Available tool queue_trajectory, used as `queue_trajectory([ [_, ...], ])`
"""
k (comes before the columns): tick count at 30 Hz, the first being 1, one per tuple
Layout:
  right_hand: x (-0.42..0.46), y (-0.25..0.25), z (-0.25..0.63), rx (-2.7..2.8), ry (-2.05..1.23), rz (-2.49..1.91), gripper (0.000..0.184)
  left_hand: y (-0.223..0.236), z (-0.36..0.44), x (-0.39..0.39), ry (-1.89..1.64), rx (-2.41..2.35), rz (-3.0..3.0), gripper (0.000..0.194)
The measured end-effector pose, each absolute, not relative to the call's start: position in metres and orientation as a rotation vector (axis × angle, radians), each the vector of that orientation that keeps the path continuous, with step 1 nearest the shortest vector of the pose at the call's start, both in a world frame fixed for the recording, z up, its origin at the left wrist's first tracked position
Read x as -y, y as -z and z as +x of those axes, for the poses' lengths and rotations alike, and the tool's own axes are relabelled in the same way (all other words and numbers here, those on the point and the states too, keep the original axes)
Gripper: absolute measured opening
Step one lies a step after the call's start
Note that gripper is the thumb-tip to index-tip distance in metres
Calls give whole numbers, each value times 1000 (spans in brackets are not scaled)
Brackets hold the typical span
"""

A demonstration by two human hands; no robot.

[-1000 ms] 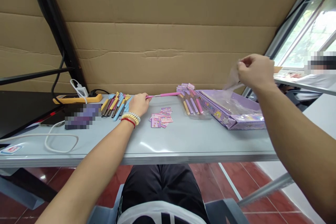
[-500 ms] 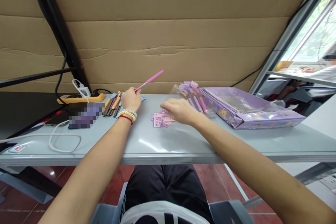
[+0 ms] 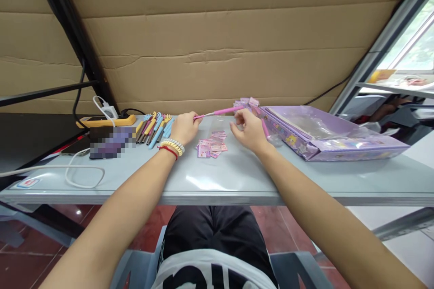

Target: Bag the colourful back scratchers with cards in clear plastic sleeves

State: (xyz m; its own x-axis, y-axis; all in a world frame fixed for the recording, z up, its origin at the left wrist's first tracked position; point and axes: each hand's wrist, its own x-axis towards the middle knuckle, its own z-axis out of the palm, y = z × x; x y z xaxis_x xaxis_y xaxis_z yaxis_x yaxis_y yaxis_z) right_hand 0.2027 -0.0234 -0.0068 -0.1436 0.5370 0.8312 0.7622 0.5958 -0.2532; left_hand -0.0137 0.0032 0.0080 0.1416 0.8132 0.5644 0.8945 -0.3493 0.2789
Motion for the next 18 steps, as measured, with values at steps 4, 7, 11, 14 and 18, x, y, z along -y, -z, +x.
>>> queue_trajectory([
  [4, 24, 3, 210, 1838, 515, -1204, 27, -4, -12, -3, 870, 1448, -2455, 24],
  [7, 29, 0, 210, 1997, 314, -1300, 27, -1, -12, -4, 917, 1312, -2501, 23],
  [11, 34, -3, 207, 2181, 8, -1344, 37, 1, -9, -3, 1056, 1246, -2501, 25],
  [14, 34, -3, 204, 2149, -32, -1390, 35, -1, -7, -2, 1193, 1248, -2450, 31],
  [18, 33, -4, 198, 2053, -139, -1573, 38, -7, -10, -5, 1313, 1494, -2262, 44],
])
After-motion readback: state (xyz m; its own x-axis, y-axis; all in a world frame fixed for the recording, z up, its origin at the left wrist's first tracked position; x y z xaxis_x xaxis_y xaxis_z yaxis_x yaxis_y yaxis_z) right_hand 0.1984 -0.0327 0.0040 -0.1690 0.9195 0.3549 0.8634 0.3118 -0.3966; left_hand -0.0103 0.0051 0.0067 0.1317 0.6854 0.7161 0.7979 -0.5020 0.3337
